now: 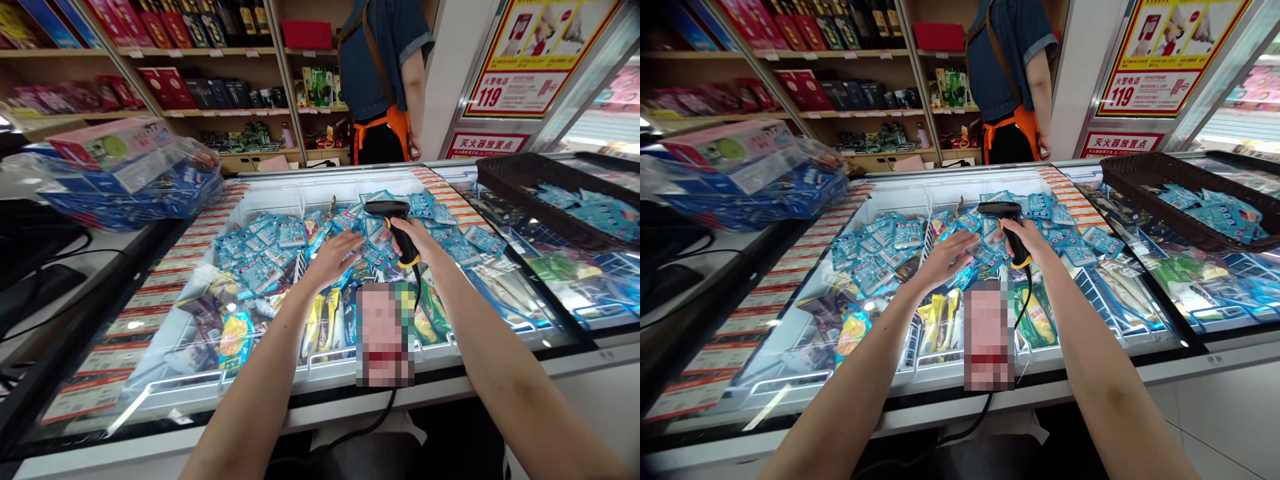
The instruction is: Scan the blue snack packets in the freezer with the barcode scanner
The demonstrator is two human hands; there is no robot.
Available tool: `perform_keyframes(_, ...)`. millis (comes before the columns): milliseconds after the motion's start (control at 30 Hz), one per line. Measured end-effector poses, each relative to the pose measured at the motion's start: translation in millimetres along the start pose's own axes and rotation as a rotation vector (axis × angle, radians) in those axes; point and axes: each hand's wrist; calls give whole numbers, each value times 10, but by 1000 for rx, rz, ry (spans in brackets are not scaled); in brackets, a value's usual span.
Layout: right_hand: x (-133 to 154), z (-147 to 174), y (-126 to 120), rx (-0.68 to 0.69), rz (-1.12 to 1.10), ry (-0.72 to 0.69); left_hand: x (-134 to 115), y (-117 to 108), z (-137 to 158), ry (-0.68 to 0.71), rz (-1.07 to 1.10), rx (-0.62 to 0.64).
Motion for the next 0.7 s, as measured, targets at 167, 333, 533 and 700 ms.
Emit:
perform_keyframes(167, -11, -11, 2, -9, 5, 11, -3, -1, 38, -32, -93, 16)
perform_keyframes(333, -25, -19, -4, -12, 7, 19, 91, -58, 109, -215, -324, -121)
perform_keyframes(533, -10, -4, 10, -8, 13, 24, 117, 2, 84, -306, -179, -97)
perform_keyframes(700, -1, 7, 17, 17, -8, 2, 180, 14, 64, -517, -34, -233)
Point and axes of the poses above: each hand's wrist, its own z-axis away from the middle knuckle, its own y-axis out of the palm, x = y × z
